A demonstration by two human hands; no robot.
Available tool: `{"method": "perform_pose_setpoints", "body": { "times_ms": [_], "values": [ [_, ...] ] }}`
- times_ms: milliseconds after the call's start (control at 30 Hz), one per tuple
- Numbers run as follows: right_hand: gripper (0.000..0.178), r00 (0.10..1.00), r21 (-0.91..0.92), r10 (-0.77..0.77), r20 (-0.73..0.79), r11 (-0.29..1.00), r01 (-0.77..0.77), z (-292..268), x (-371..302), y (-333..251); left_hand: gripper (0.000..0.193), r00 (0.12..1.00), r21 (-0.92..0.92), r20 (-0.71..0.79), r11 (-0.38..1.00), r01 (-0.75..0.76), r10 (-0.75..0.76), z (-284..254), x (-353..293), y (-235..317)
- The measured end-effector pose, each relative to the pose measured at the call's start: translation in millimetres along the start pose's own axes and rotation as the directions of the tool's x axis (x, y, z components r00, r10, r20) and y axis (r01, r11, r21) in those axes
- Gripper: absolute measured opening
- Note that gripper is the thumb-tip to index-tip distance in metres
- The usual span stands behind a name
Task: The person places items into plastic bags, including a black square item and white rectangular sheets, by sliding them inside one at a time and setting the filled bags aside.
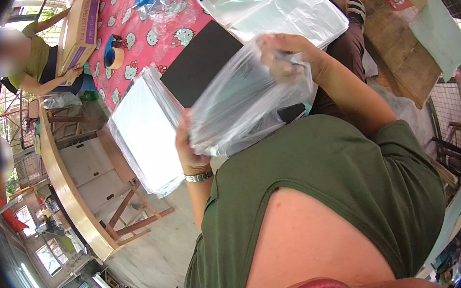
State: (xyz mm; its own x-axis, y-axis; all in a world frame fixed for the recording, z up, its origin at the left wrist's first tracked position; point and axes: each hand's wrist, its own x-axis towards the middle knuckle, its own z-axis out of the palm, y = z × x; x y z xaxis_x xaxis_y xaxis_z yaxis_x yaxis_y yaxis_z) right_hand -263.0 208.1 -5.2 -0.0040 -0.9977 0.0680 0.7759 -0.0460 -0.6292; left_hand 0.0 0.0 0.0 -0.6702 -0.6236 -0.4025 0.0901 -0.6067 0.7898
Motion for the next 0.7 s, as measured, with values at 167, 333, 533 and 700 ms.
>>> {"method": "perform_pose_setpoints", "body": {
  "times_ms": [167, 333, 533, 700],
  "values": [
    [0.02, 0.992, -0.911, 0.077, -0.104, 0.392, -0.126, 35.8, 5.4, -5.7, 0.021, 0.974, -0.308, 0.157, 0.945, -0.111, 0.166, 27.6, -6.1, 29.7],
    [0.019, 0.879, -0.098, -0.414, -0.236, 0.91, 0.403, 18.0, 12.9, -12.0, 0.014, 0.889, 0.65, 0.42, 0.744, -0.155, -0.183, 34.7, -15.6, 20.5],
    [0.03, 0.835, -0.399, 0.032, -0.55, 0.868, -0.296, 32.8, 14.2, -14.1, 0.03, 0.943, -0.137, 0.305, 0.986, -0.095, 0.133, 4.1, 7.9, 18.3],
    [0.019, 0.977, -0.742, 0.185, -0.11, 0.638, -0.204, 21.7, 8.4, -21.4, 0.053, 0.894, -0.46, 0.446, 0.868, 0.189, 0.042, -6.4, 2.2, 10.4]
  ]
}}
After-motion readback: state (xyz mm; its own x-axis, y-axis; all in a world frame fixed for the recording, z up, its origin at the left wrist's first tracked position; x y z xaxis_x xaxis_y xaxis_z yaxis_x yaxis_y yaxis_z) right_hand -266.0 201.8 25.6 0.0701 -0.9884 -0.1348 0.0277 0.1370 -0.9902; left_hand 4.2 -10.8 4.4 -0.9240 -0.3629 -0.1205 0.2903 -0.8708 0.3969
